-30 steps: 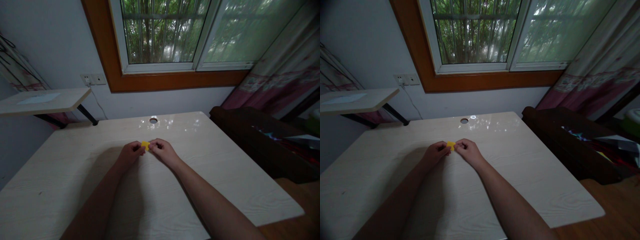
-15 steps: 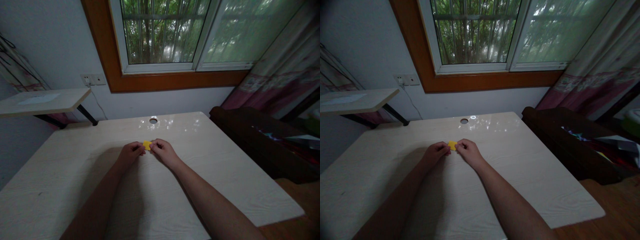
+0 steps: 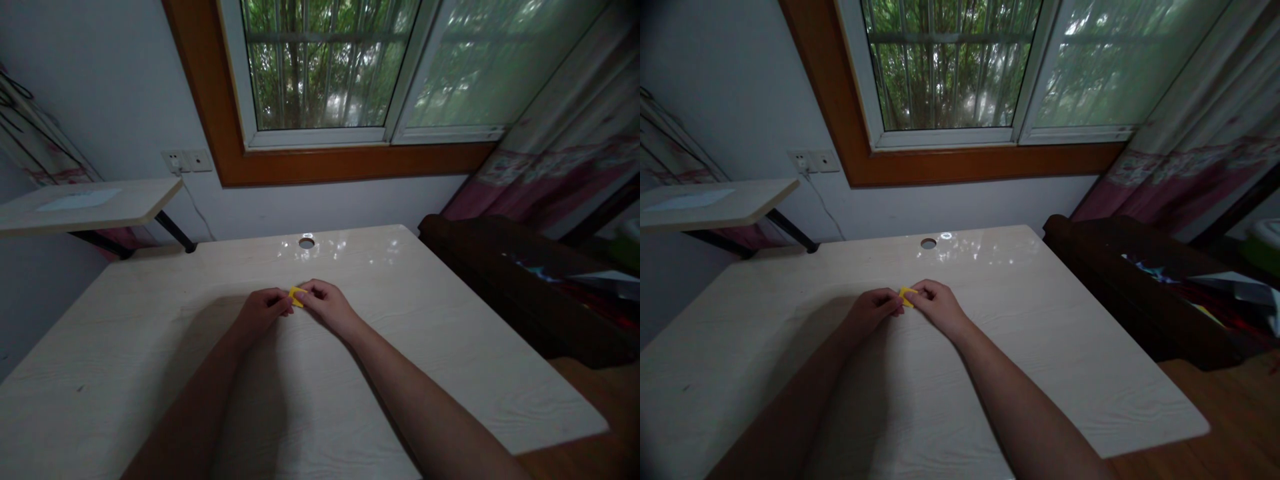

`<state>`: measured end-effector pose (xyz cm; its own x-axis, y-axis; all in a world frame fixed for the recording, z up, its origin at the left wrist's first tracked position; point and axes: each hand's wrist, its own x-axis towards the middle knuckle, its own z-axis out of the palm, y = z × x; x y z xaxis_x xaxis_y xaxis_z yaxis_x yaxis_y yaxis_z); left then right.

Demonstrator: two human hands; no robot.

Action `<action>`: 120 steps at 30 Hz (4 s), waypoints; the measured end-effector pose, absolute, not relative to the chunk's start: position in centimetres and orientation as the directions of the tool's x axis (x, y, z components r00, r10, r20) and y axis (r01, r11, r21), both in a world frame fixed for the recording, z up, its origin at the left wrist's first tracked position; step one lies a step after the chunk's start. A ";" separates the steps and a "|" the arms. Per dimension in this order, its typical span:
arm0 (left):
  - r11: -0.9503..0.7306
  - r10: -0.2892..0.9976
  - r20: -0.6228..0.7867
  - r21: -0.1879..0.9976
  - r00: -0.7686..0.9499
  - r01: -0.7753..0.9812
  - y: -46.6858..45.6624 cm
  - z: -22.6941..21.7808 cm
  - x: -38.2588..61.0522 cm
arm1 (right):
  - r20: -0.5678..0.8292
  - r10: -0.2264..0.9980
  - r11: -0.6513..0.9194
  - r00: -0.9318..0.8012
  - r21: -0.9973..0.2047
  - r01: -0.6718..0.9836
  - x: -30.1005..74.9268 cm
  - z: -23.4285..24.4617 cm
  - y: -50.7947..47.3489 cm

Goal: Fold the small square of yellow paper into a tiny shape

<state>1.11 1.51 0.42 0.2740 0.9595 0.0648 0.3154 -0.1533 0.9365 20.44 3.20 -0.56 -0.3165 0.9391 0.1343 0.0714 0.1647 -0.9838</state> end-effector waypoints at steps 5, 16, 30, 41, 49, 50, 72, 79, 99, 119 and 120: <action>-0.163 0.953 0.065 0.934 0.297 0.319 1.4 0.7 1.2 | 0.181 0.935 0.242 -0.305 -0.954 0.177 20.5 -0.6 3.1; -0.148 0.948 0.067 0.958 0.311 0.244 1.5 0.6 1.1 | 0.295 0.913 0.359 -0.281 -0.908 0.215 20.3 -0.1 2.8; -0.152 0.943 0.065 0.957 0.327 0.248 1.6 0.1 0.9 | 0.244 0.911 0.323 -0.334 -0.924 0.206 20.2 -0.2 2.8; -0.141 0.942 0.065 0.967 0.328 0.212 1.6 0.1 0.9 | 0.319 0.888 0.405 -0.331 -0.883 0.238 20.0 0.5 2.5; -0.139 0.939 0.066 0.970 0.336 0.198 1.6 0.2 0.8 | 0.328 0.891 0.404 -0.313 -0.887 0.222 19.9 0.3 2.5; -0.138 0.938 0.068 0.973 0.339 0.187 1.6 0.2 0.8 | 0.325 0.893 0.399 -0.310 -0.891 0.216 19.9 0.2 2.5; -0.111 0.948 0.064 0.984 0.312 0.137 1.8 -0.1 0.7 | 0.314 0.892 0.387 -0.324 -0.902 0.192 19.6 0.2 2.4; -0.116 0.947 0.068 0.984 0.315 0.136 1.9 -0.5 0.5 | 0.344 0.876 0.427 -0.339 -0.879 0.210 19.6 0.0 2.6; -0.084 0.948 0.044 0.990 0.314 0.116 1.6 -0.2 0.3 | 0.262 0.917 0.314 -0.302 -0.939 0.139 19.7 -0.6 2.6; -0.131 0.970 0.100 0.983 0.220 0.131 1.8 -0.1 0.6 | 0.280 0.939 0.311 -0.200 -0.939 0.146 20.1 -0.7 3.1; -0.133 0.969 0.097 0.980 0.229 0.146 1.8 -0.2 0.6 | 0.280 0.938 0.313 -0.205 -0.938 0.152 20.1 -0.7 3.1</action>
